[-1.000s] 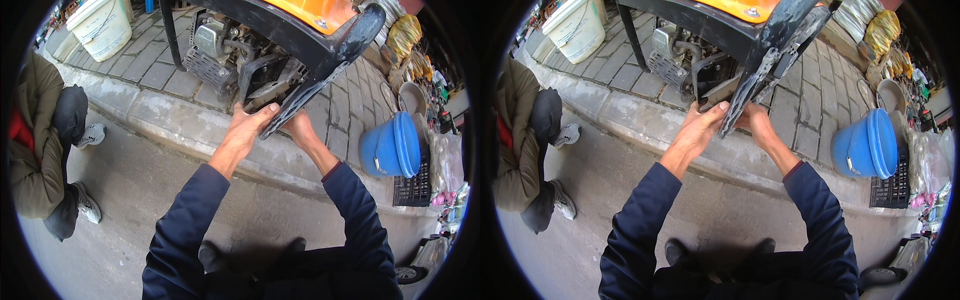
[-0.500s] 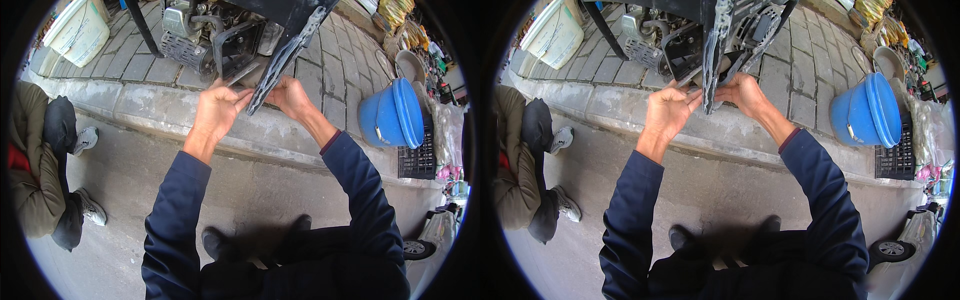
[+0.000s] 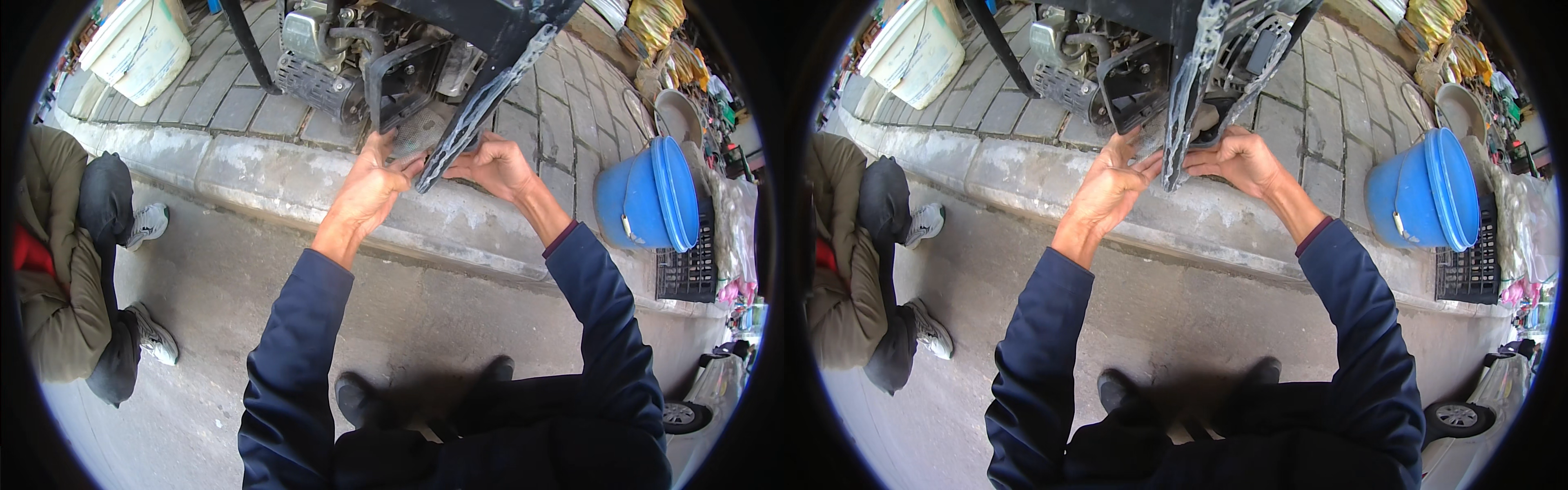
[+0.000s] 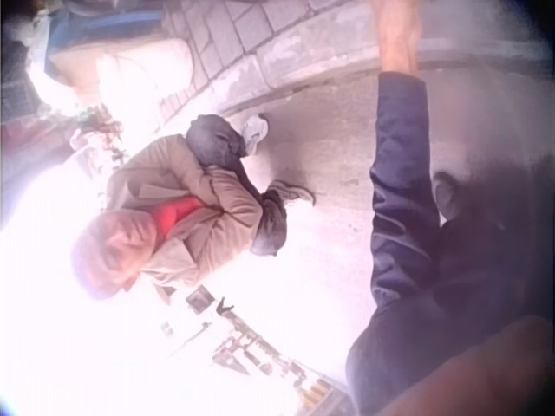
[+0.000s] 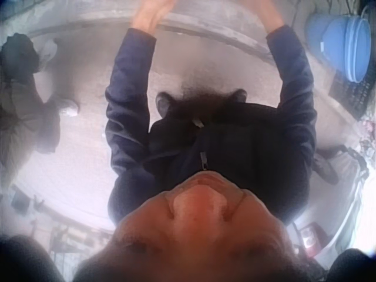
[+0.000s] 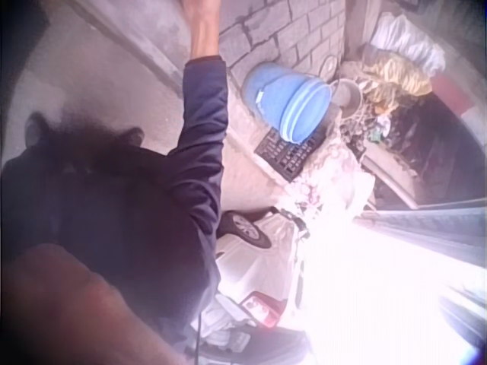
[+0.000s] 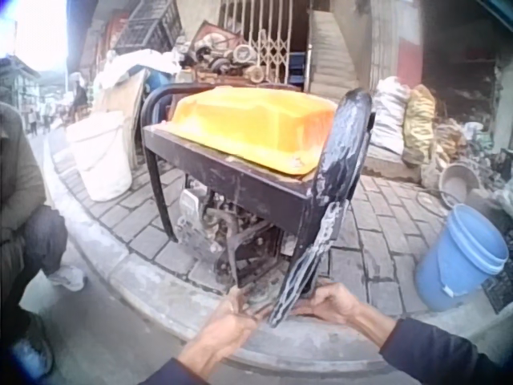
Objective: The person repeatedly lifts and repositions an orange portable generator, removes and replaces a black plastic cover, and manipulates internal components with both hands. The person also picks up and sets down a blue bucket while working on the generator.
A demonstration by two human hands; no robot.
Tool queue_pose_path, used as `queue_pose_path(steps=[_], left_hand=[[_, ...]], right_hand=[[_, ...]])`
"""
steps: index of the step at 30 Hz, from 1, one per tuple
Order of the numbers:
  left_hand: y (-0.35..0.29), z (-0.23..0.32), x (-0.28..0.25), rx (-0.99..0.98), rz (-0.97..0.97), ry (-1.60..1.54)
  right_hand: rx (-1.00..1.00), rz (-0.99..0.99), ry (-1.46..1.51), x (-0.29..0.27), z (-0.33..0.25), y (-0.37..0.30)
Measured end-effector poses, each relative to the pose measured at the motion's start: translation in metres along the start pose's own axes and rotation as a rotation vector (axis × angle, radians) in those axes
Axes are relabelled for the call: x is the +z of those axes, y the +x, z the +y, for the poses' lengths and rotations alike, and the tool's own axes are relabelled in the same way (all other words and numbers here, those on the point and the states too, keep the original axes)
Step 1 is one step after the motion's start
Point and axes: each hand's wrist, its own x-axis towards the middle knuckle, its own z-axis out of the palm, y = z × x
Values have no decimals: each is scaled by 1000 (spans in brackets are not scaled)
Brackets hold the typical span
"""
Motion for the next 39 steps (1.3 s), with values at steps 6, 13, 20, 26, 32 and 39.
queue_pose_path(steps=[6,13,20,26,32,39], left_hand=[[8,-8,-4,-42,26,103],[18,-25,-19,-70,-18,286],[19,-27,-10,-68,36,306],[17,-20,-6,-74,73,523],[26,-31,-33,110,83,766],[32,-39,-42,608,134,1177]], right_hand=[[65,21,151,-4,-1,-10],[151,220,43,-5,1,-8],[131,471,-19,-4,20,5],[77,491,-48,-5,25,1],[70,497,-26,-6,24,-5],[130,570,-22,-7,20,-7]])
